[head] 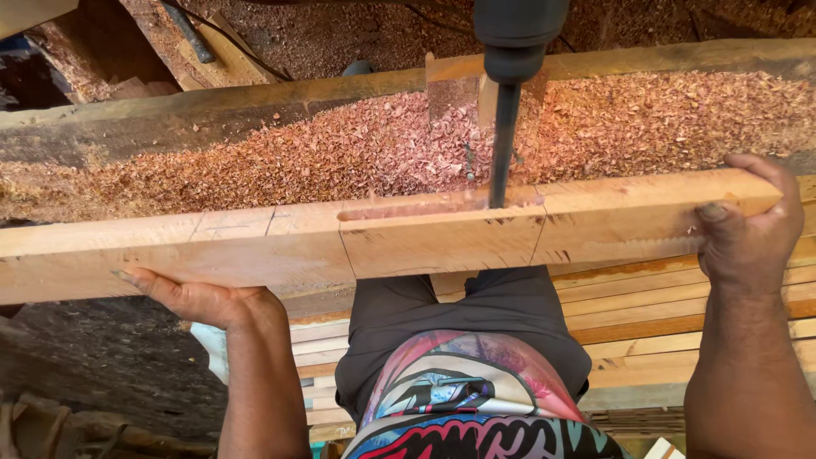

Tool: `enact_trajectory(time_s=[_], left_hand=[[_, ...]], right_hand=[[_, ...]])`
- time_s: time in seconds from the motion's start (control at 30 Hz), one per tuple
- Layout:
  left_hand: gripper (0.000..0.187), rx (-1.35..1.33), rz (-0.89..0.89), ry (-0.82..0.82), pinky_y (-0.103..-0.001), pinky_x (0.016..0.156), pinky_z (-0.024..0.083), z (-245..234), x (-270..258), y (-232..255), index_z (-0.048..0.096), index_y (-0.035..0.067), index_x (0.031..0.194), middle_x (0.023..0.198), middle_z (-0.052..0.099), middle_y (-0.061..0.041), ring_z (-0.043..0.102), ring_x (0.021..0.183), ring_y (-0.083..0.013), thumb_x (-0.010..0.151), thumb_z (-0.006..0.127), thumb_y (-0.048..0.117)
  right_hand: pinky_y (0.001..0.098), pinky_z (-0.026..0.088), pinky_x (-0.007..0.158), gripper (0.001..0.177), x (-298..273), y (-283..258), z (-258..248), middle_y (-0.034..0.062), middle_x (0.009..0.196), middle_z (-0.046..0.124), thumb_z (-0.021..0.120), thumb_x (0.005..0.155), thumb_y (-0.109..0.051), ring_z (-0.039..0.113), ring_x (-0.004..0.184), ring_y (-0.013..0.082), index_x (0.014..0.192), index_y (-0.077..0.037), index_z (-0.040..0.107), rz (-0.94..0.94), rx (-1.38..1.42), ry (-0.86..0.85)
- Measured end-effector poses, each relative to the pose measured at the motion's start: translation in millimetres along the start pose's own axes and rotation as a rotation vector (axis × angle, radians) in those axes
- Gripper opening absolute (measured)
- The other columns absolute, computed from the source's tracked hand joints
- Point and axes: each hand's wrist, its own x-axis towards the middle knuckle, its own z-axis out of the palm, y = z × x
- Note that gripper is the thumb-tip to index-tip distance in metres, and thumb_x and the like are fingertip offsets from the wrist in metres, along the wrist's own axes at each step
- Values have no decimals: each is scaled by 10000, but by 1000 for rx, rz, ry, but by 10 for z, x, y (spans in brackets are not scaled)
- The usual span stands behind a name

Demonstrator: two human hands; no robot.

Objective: The person uses a drill press to bore a series of overlapping holes into a long wooden plank, creating a rectangular recess. They hold the plank steady with both hands, periodically repositioning it to align with the drill bit. The person also uses a hammer to clear wood shavings from the work area.

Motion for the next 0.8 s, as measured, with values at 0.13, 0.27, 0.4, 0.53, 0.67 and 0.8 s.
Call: enact_trajectory(time_s=[0.13,0.27,0.4,0.53,0.67,0.8], left_hand=[[1080,64,15,108,-590,1190,445,172,-24,79,146,226,1582,1614,262,-199,356,1486,-414,756,660,698],[1008,-30,69,44,-565,1199,415,169,-14,80,172,198,1593,1659,290,-224,381,1530,-421,849,684,647],[992,-44,99,14,-557,1210,413,177,15,86,168,187,1591,1663,288,-222,393,1533,-415,863,685,618],[1020,-139,-12,-52,-546,1221,371,198,-19,-5,219,123,1624,1672,282,-234,382,1523,-407,876,637,675],[1005,-48,61,-32,-545,1255,362,292,-135,-72,198,144,1617,1696,256,-200,352,1550,-383,886,650,666],[1021,-9,47,3,-569,1210,407,354,-257,94,188,162,1603,1648,289,-213,374,1510,-393,851,611,709]], right_hand=[[246,578,893,870,130,-278,116,42,1128,622,932,815,-574,643,999,110,1363,-6,567,-14,-16,29],[272,573,937,815,113,-243,97,60,1133,602,928,851,-539,618,1015,126,1327,15,565,-18,-19,12],[293,570,1029,864,48,-199,122,54,1221,613,918,806,-600,634,1134,138,1330,-1,581,-39,-48,45],[259,592,926,858,57,-190,25,65,1159,646,924,827,-602,663,1040,136,1320,13,586,-19,-25,47],[262,567,784,845,155,-122,-174,86,1075,631,895,869,-565,653,903,154,1377,26,568,15,-82,51],[304,582,825,889,24,-68,-160,88,1109,625,950,865,-524,653,930,148,1431,17,528,85,45,56]])
